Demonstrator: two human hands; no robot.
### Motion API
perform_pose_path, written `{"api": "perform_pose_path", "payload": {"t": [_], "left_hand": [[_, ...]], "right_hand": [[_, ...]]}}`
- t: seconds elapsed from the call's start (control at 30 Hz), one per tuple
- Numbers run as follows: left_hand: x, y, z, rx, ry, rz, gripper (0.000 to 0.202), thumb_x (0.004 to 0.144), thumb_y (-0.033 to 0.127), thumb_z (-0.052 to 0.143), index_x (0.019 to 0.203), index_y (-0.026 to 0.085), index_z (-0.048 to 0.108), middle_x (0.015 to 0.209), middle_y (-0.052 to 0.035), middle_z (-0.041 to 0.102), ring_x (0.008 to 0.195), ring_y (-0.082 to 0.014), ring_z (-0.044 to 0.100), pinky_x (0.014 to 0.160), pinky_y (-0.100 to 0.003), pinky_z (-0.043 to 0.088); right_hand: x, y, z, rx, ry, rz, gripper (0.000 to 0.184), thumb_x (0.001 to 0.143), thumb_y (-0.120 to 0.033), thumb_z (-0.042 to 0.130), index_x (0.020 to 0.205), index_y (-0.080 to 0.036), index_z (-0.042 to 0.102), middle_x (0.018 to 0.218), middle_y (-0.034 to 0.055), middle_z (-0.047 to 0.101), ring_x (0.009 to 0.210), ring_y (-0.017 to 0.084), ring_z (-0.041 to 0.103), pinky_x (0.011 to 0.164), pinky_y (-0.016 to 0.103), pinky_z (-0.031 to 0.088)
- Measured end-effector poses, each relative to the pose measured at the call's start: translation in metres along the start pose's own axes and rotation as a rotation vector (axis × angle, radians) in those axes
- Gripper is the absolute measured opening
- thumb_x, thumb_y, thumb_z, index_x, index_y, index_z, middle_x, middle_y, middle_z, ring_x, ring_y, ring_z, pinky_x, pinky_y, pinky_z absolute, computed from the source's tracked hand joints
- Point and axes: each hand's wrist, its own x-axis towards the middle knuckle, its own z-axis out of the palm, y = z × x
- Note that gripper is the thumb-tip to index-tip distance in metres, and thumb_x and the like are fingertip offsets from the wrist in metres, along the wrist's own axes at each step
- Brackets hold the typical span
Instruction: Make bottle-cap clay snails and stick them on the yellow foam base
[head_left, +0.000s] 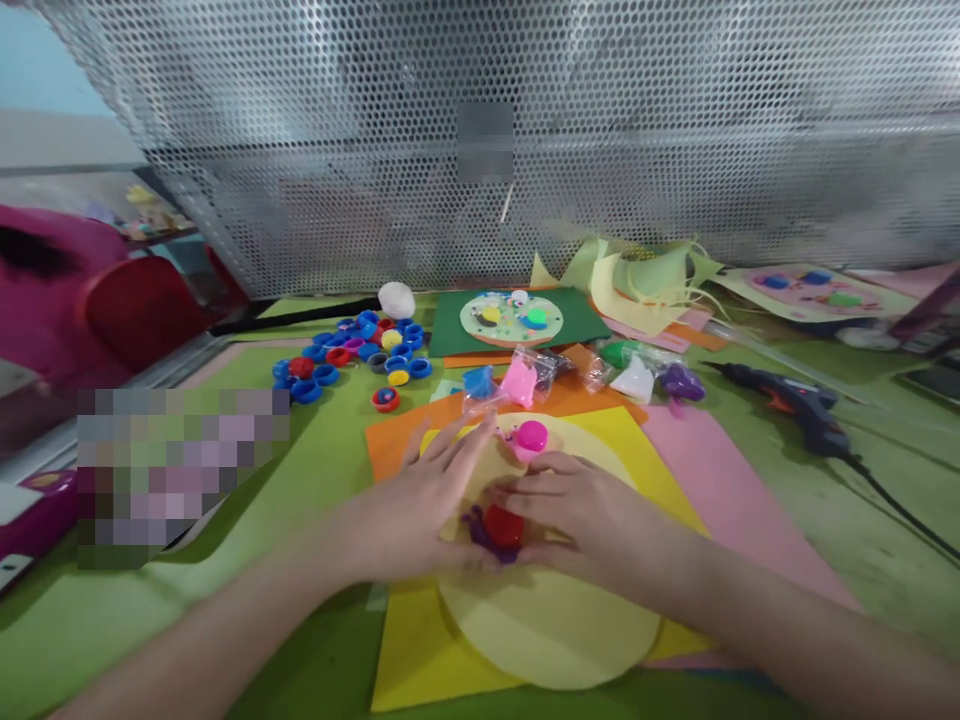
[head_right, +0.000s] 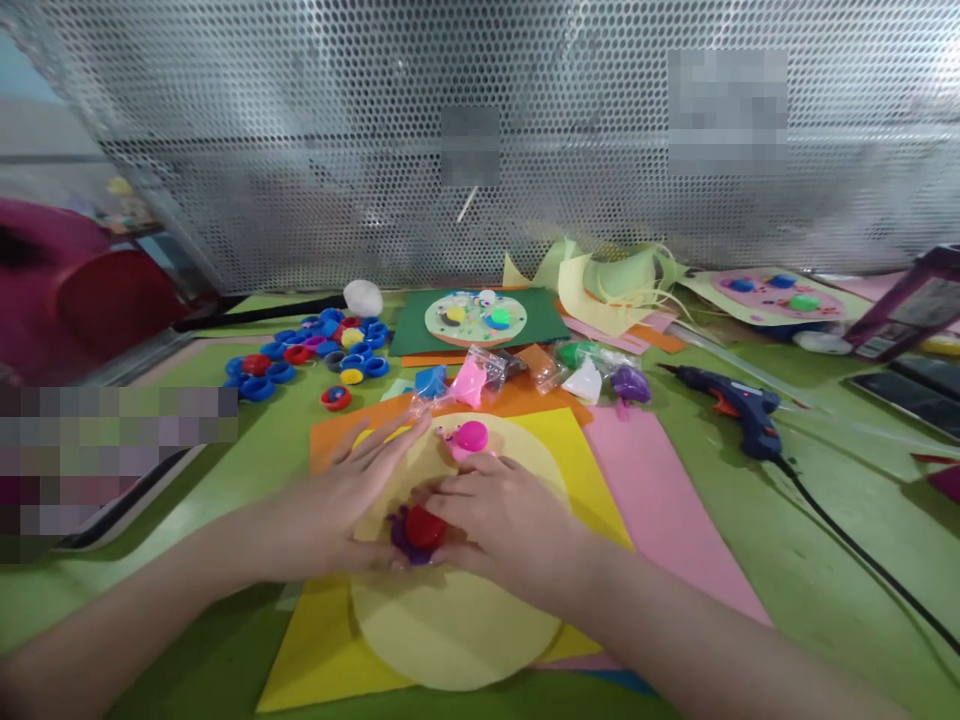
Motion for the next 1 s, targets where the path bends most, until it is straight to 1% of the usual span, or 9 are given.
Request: {"api": "perform_pose_path", "payload": {"t": [0.17, 0.3, 0.43, 0.5, 0.57, 0.67, 0.77, 0.9, 1.0], "left_hand": [[0.001, -0.002, 0.002, 0.014, 0.014, -0.010, 0.102, 0.072, 0.069, 0.046, 0.142, 0.022, -0.011, 0.151, -0.0142, 0.002, 0.135, -0.0379, 0.002, 0.104, -0.057, 0.017], [0.002, -0.004, 0.004, 0.004, 0.007, 0.019, 0.106, 0.069, 0.073, 0.045, 0.141, 0.022, -0.012, 0.151, -0.0148, 0.001, 0.135, -0.0382, 0.003, 0.105, -0.057, 0.016], [0.001, -0.003, 0.004, 0.007, -0.001, 0.014, 0.109, 0.065, 0.075, 0.046, 0.142, 0.022, -0.010, 0.150, -0.0154, 0.002, 0.135, -0.0395, 0.003, 0.104, -0.058, 0.015], [0.001, -0.002, 0.004, 0.003, -0.005, 0.017, 0.108, 0.066, 0.074, 0.047, 0.142, 0.022, -0.010, 0.151, -0.0149, 0.002, 0.135, -0.0390, 0.002, 0.103, -0.059, 0.015], [0.001, 0.000, 0.002, -0.003, -0.012, 0.029, 0.107, 0.067, 0.072, 0.049, 0.142, 0.022, -0.010, 0.151, -0.0144, 0.001, 0.135, -0.0382, 0.001, 0.104, -0.059, 0.015], [0.001, 0.000, 0.001, -0.009, -0.025, 0.031, 0.108, 0.067, 0.071, 0.050, 0.142, 0.021, -0.009, 0.150, -0.0149, 0.001, 0.135, -0.0382, 0.001, 0.104, -0.060, 0.012], [0.001, -0.001, 0.000, -0.012, -0.019, 0.012, 0.109, 0.066, 0.070, 0.052, 0.142, 0.020, -0.008, 0.150, -0.0152, 0.001, 0.135, -0.0384, 0.001, 0.104, -0.060, 0.011], [-0.001, 0.001, -0.007, -0.005, -0.037, 0.004, 0.112, 0.062, 0.069, 0.057, 0.142, 0.022, -0.005, 0.150, -0.0141, 0.007, 0.135, -0.0367, 0.008, 0.104, -0.058, 0.017], [-0.007, -0.002, -0.015, -0.043, -0.070, 0.002, 0.110, 0.063, 0.063, 0.061, 0.141, 0.029, -0.009, 0.148, -0.0087, 0.021, 0.134, -0.0329, 0.020, 0.103, -0.054, 0.024]], "right_hand": [[0.002, -0.002, -0.002, 0.034, 0.012, 0.014, 0.028, 0.082, -0.037, 0.061, 0.104, -0.020, 0.061, 0.105, 0.0011, 0.064, 0.099, 0.019, 0.052, 0.092, 0.033, 0.038], [0.002, -0.001, -0.001, 0.042, 0.012, 0.029, 0.027, 0.081, -0.036, 0.062, 0.104, -0.020, 0.062, 0.103, 0.0001, 0.064, 0.097, 0.018, 0.053, 0.092, 0.033, 0.037], [0.002, 0.007, -0.003, 0.053, -0.028, -0.046, 0.034, 0.080, -0.036, 0.063, 0.109, -0.018, 0.060, 0.108, 0.0014, 0.062, 0.102, 0.018, 0.050, 0.094, 0.032, 0.035], [0.003, 0.011, -0.005, 0.074, -0.055, -0.099, 0.032, 0.082, -0.034, 0.062, 0.111, -0.019, 0.059, 0.110, -0.0001, 0.062, 0.103, 0.016, 0.050, 0.095, 0.030, 0.034], [0.004, 0.015, -0.005, 0.091, -0.051, -0.133, 0.028, 0.085, -0.033, 0.059, 0.110, -0.021, 0.060, 0.109, -0.0016, 0.063, 0.100, 0.014, 0.051, 0.094, 0.029, 0.034], [0.005, 0.017, -0.005, 0.112, -0.015, -0.153, 0.027, 0.085, -0.033, 0.058, 0.109, -0.021, 0.060, 0.108, -0.0018, 0.064, 0.097, 0.014, 0.052, 0.092, 0.029, 0.035], [0.004, 0.017, -0.006, 0.124, -0.042, -0.150, 0.034, 0.083, -0.034, 0.061, 0.114, -0.020, 0.058, 0.109, -0.0009, 0.063, 0.099, 0.015, 0.052, 0.094, 0.030, 0.034], [0.000, 0.015, -0.011, 0.087, -0.078, -0.097, 0.047, 0.078, -0.038, 0.066, 0.119, -0.019, 0.056, 0.114, 0.0016, 0.061, 0.108, 0.019, 0.049, 0.097, 0.031, 0.034], [-0.003, 0.013, -0.014, 0.034, -0.070, -0.084, 0.053, 0.079, -0.040, 0.064, 0.124, -0.016, 0.052, 0.121, 0.0042, 0.056, 0.111, 0.020, 0.048, 0.096, 0.032, 0.036]]}}
